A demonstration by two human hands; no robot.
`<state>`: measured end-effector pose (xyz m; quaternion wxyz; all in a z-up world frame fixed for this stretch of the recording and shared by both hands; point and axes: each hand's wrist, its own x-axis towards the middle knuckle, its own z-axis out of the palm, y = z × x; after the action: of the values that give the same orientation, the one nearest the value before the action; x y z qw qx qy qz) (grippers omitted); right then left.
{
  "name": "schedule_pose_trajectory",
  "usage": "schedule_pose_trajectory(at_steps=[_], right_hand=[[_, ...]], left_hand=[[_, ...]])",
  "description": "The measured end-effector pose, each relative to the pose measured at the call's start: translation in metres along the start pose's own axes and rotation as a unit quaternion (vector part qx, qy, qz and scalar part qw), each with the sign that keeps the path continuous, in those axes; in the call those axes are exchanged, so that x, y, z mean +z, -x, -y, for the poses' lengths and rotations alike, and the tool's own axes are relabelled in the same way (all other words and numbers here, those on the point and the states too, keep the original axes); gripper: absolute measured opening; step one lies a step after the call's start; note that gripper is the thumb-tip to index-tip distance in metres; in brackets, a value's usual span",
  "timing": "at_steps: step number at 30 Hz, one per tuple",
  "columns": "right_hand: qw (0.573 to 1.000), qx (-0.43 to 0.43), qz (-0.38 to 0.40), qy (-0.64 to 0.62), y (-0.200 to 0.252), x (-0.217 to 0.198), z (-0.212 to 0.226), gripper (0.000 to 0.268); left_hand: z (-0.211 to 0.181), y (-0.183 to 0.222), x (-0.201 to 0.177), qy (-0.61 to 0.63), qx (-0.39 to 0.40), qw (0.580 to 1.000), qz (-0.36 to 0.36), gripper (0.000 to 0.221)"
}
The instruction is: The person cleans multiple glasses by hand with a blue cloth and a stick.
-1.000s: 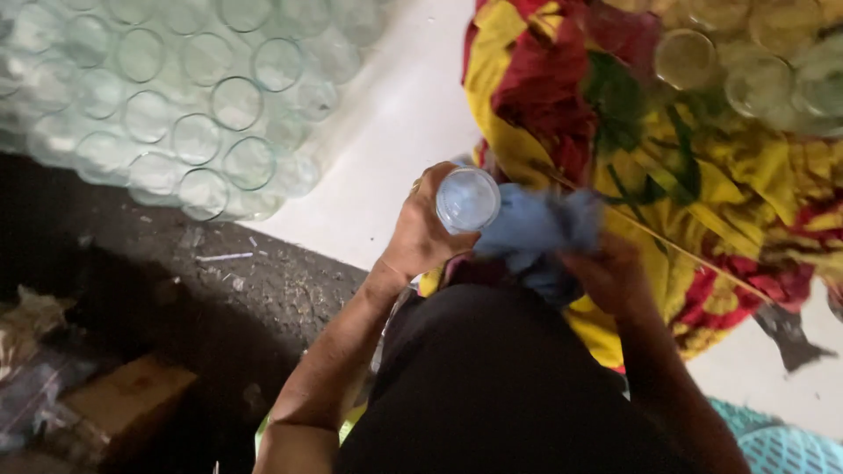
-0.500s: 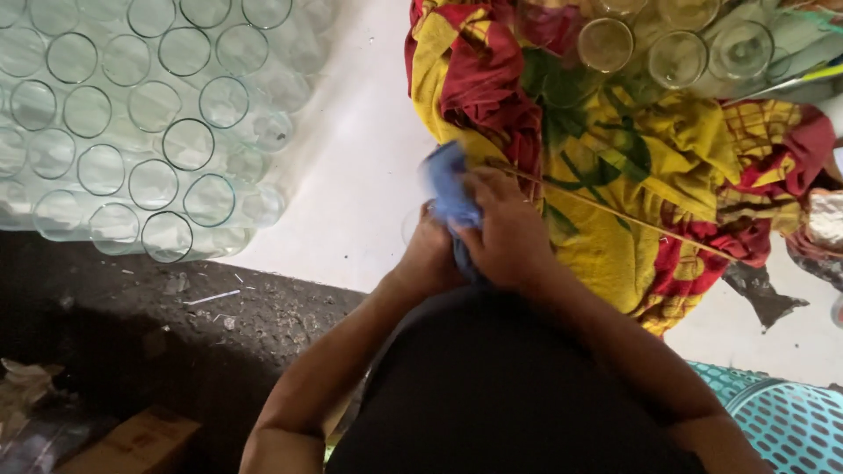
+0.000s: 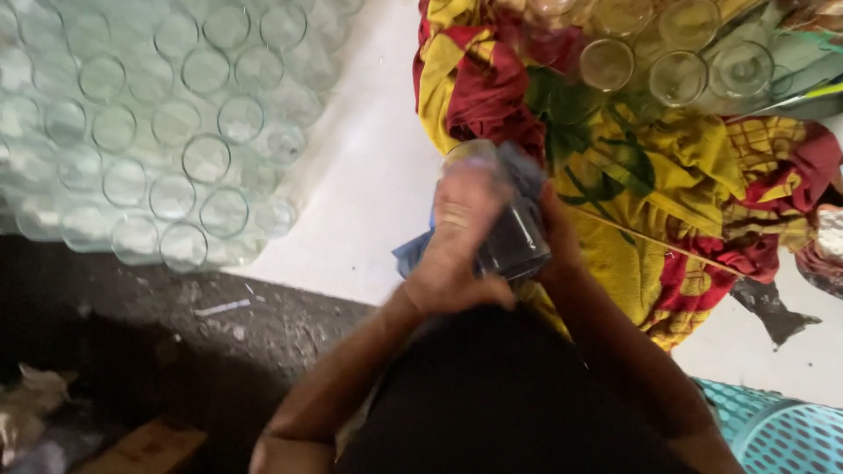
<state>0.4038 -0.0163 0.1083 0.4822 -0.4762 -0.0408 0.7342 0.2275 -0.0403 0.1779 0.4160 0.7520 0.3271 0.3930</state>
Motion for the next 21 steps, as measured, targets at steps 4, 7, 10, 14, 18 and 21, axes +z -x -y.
schedule_pose_trajectory(at_steps=[4,7,10,14,18,21], right_hand=[[0.815,-0.2,-0.011,0.544,-0.032,-0.039,0.01,0.047],[0.696,-0.353,0.077,0.62,-0.023,-0.03,0.004,0.033],[0.465,-0.551,0.183,0.668,0.038,0.013,-0.014,0.062],[0.676,-0.444,0.08,0.583,-0.071,-0.046,-0.026,0.058],[0.944,-0.212,-0.029,0.251,-0.046,0.004,-0.004,0.068],[0.944,-0.244,0.027,0.219,-0.077,-0.045,-0.019,0.077]], left_hand=[[0.023,-0.018,0.025,0.372,-0.255,0.854,-0.26,0.115],[0.016,-0.02,0.001,0.431,-0.318,0.814,-0.224,0.118],[0.064,0.004,-0.001,0.414,-0.308,0.831,-0.208,0.101],[0.093,0.024,0.019,0.405,-0.296,0.848,-0.169,0.077],[0.085,0.014,0.01,0.508,-0.262,0.787,-0.233,0.078],[0.087,0.02,0.004,0.54,-0.21,0.778,-0.244,0.087]])
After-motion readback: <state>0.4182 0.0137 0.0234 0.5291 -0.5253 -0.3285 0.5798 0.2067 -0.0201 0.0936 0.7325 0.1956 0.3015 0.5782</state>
